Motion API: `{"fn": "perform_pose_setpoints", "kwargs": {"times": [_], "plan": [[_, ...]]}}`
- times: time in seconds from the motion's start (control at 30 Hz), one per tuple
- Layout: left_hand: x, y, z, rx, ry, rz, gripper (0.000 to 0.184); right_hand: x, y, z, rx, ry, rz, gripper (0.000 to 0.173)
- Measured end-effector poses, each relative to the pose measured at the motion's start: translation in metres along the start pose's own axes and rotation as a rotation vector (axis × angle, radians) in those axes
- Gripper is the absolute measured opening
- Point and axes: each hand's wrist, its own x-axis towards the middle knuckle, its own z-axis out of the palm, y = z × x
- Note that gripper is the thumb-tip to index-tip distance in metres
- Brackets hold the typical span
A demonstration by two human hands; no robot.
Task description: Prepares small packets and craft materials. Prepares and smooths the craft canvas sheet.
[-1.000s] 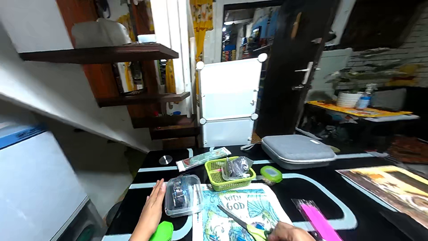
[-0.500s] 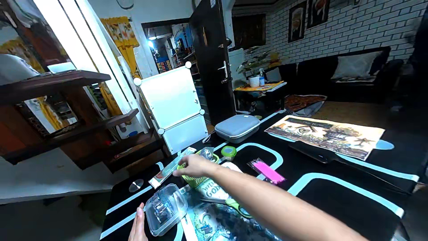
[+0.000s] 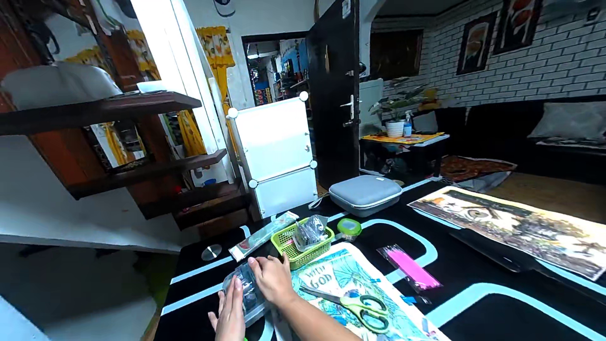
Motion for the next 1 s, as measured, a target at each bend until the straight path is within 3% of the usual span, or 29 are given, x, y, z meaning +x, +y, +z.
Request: {"fn": "perform_pose_setpoints", "kwargs": {"times": [0.2, 0.5, 0.63, 0.83, 1.0], "plan": [[0.005, -0.008, 0.003, -0.103, 0.021, -0.022, 0.068, 0.004, -0.019, 0.004, -0.079, -0.052, 0.097, 0.08], [0.009, -0.01, -0.004, -0.169, 0.018, -0.011, 0.073, 0.001, -0.017, -0.013, -0.001, -0.122, 0.071, 0.076], [0.011, -0.007, -0.015, -0.159, 0.124, 0.064, 0.074, 0.007, -0.006, -0.031, 0.134, -0.08, -0.032, 0.067], [0.009, 0.003, -0.017, -0.04, 0.191, 0.216, 0.073, 0.01, -0.021, -0.081, -0.245, -0.119, -0.122, 0.052], [-0.003, 0.021, -0.009, -0.057, 0.227, 0.419, 0.06, 0.004, -0.019, -0.112, -0.29, -0.017, -0.21, 0.048]]}}
